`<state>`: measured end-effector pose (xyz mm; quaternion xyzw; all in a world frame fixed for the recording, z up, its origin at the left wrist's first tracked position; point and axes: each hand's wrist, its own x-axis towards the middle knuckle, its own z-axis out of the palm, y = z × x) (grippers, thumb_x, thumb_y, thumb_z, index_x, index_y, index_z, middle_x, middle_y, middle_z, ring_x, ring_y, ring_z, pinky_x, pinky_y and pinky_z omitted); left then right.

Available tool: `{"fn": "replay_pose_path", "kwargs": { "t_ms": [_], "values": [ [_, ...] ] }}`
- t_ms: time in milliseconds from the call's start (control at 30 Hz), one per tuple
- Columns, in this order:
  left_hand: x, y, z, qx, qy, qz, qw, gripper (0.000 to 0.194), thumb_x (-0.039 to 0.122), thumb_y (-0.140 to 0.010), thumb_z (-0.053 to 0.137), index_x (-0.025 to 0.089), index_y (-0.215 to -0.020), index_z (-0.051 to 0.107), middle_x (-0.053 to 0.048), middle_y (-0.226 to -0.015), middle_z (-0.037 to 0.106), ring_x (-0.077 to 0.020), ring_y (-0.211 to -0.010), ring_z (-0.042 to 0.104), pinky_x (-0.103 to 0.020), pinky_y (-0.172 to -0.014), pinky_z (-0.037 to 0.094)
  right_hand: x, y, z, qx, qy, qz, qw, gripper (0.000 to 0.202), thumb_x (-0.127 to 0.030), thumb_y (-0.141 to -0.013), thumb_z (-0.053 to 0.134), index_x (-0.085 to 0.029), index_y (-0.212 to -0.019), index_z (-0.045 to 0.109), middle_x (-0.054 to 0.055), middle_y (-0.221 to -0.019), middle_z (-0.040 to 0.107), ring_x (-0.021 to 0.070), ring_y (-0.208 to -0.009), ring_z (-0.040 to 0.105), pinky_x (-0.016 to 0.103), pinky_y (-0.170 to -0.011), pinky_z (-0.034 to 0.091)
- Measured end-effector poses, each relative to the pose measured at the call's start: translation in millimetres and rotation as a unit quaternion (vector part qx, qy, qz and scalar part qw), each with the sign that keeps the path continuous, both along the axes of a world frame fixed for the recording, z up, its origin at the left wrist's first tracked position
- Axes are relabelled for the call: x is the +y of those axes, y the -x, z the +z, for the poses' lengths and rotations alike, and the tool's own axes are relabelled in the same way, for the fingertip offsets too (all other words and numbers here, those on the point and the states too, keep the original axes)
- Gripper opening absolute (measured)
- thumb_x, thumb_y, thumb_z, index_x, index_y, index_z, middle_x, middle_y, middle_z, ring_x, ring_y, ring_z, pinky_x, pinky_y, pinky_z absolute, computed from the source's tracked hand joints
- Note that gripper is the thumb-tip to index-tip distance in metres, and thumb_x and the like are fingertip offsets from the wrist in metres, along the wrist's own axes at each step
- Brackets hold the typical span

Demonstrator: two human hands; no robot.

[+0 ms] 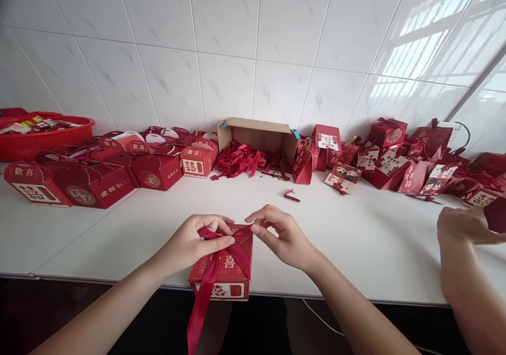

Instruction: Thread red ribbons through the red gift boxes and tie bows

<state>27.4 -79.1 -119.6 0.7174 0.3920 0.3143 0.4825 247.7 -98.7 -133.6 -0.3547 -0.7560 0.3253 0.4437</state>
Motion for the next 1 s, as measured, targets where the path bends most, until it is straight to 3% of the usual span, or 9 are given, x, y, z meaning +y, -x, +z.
{"fn": "replay_pose_path", "kwargs": {
  "t_ms": [100, 267, 500, 700, 1000],
  "values": [
    [-1, 0, 1.5, -0.007, 0.02, -0.001, 1.0, 0.017, 0.032, -0.075, 0.069, 0.016, -0.073, 0.066, -0.003, -0.086, 0.069, -0.0161, -0.078, 0.063, -0.026, -0.073, 0.046, -3, -3, 7.3, -0.081, -0.073, 0.027, 0.994, 0.014, -0.024, -0.087, 0.061, -0.022, -0.101, 0.066, 0.007, -0.095, 0.057, 0.0162, -0.088, 0.056, 0.033, -0.079, 0.049],
    [-1, -2, 2.1, -0.01, -0.001, -0.012, 1.0, 0.016, 0.03, -0.075, 0.069, 0.016, -0.069, 0.063, -0.002, -0.09, 0.069, -0.016, -0.083, 0.063, -0.026, -0.077, 0.046, -1, -2, 16.7, -0.162, -0.128, 0.012, 0.978, 0.015, -0.024, -0.085, 0.064, -0.021, -0.1, 0.065, 0.008, -0.1, 0.055, 0.018, -0.094, 0.055, 0.035, -0.084, 0.049],
    [0, 0, 6.3, 0.004, -0.013, -0.022, 1.0, 0.012, 0.027, -0.073, 0.07, 0.017, -0.07, 0.064, -0.003, -0.093, 0.071, -0.0196, -0.093, 0.064, -0.029, -0.084, 0.047, 3, 2, 29.5, -0.247, -0.146, 0.009, 0.958, 0.017, -0.028, -0.084, 0.066, -0.021, -0.099, 0.066, 0.008, -0.101, 0.058, 0.0191, -0.092, 0.053, 0.035, -0.081, 0.048],
    [0, 0, 6.8, 0.017, -0.023, -0.023, 0.999, 0.013, 0.029, -0.074, 0.07, 0.017, -0.072, 0.066, -0.005, -0.093, 0.072, -0.0216, -0.095, 0.064, -0.032, -0.085, 0.048, 5, 5, 31.2, -0.26, -0.179, 0.011, 0.949, 0.006, -0.022, -0.084, 0.064, -0.019, -0.089, 0.068, 0.008, -0.096, 0.063, 0.0191, -0.087, 0.055, 0.034, -0.076, 0.047],
    [0, -2, 4.1, -0.001, -0.007, -0.025, 1.0, 0.023, 0.04, -0.079, 0.065, 0.017, -0.076, 0.068, -0.007, -0.094, 0.072, -0.0228, -0.09, 0.066, -0.033, -0.08, 0.05, 5, 10, 30.7, -0.194, -0.159, 0.03, 0.968, 0.007, -0.02, -0.087, 0.058, -0.021, -0.086, 0.065, 0.008, -0.09, 0.065, 0.0194, -0.083, 0.058, 0.035, -0.074, 0.049]
  ]
}}
